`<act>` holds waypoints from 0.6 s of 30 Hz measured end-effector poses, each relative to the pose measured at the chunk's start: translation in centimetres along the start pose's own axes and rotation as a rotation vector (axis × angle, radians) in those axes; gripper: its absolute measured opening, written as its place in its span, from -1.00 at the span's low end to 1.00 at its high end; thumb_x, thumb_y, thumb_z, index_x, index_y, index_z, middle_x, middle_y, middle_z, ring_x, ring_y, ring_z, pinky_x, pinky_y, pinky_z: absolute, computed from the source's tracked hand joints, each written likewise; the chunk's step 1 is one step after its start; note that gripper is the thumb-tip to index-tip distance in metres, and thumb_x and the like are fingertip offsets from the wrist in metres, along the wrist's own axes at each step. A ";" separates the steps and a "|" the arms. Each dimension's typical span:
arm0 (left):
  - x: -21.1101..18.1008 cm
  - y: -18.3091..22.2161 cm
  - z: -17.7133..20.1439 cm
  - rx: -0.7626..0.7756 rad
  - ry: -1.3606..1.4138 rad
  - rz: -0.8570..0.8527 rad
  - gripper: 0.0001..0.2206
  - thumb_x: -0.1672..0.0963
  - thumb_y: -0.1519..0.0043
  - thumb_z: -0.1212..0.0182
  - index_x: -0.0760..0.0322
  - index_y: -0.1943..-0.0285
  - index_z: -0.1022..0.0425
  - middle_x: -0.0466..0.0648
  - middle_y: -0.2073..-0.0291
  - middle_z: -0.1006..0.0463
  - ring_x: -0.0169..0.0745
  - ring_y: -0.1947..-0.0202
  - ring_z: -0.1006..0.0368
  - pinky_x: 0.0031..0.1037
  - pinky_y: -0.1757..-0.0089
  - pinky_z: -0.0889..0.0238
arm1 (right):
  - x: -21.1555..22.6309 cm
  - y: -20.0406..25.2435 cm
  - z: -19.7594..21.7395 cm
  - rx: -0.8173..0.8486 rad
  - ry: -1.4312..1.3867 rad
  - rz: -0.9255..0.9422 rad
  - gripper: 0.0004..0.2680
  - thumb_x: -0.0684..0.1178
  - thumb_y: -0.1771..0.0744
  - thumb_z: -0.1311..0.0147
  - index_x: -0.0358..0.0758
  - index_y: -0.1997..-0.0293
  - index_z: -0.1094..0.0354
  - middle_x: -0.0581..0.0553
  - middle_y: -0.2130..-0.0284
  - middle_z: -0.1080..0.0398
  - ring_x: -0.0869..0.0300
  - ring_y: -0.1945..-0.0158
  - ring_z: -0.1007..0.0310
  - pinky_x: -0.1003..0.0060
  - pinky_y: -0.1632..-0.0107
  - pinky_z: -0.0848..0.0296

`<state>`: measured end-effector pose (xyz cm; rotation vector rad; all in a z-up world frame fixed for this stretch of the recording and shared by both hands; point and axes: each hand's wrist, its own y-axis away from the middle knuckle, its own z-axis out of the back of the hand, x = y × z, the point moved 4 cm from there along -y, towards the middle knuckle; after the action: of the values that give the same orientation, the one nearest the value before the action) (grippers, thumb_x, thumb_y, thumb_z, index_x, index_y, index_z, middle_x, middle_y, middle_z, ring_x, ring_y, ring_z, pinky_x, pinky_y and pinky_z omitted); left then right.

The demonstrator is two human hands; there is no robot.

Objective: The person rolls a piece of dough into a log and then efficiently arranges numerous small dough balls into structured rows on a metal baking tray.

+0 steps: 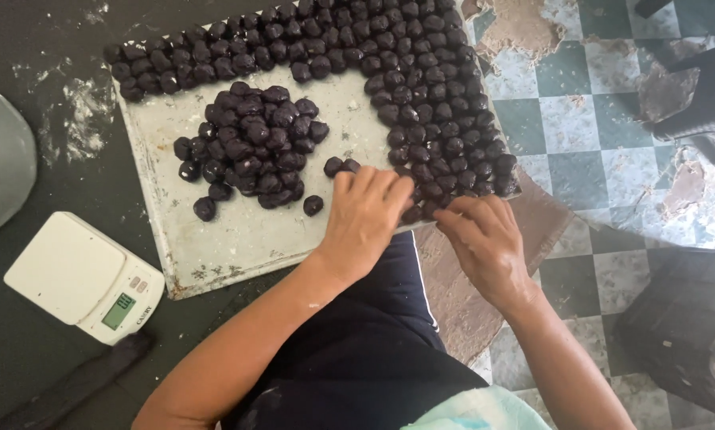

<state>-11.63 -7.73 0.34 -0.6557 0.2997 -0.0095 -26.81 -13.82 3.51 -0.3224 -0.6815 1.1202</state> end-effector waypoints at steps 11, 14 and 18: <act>-0.3 1.3 1.1 0.036 0.064 0.074 -0.89 0.16 -0.26 -0.08 0.29 0.10 -0.40 -0.02 0.42 -0.40 -0.05 0.39 -0.34 -0.31 0.30 -0.08 | 1.5 0.6 -1.4 0.083 0.105 0.086 -0.81 -0.17 -0.27 -0.19 -0.09 0.06 -0.50 -0.12 0.19 -0.42 0.03 0.17 -0.34 0.16 0.10 -0.27; 1.2 2.4 1.9 0.041 -0.008 0.051 -0.89 0.15 -0.29 -0.03 0.25 0.07 -0.38 -0.03 0.36 -0.39 -0.05 0.35 -0.33 -0.32 0.33 -0.08 | 0.9 0.8 -2.7 0.101 0.165 0.132 -0.80 -0.21 -0.27 -0.14 -0.03 0.07 -0.53 -0.10 0.16 -0.43 0.08 0.16 -0.28 0.19 0.08 -0.24; 6.2 1.9 5.7 0.030 -0.136 0.057 -0.87 0.15 -0.20 -0.17 0.19 0.10 -0.43 -0.04 0.36 -0.40 -0.09 0.34 -0.35 -0.29 0.35 -0.12 | 1.9 -1.5 -1.0 0.220 0.219 0.055 -0.74 -0.28 -0.22 -0.15 0.01 0.11 -0.54 -0.10 0.14 -0.45 0.07 0.14 -0.31 0.21 0.11 -0.24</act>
<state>-4.26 -3.44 1.78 -0.6148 0.1872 0.0848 -24.56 -12.57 4.21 -0.2719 -0.3547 1.1799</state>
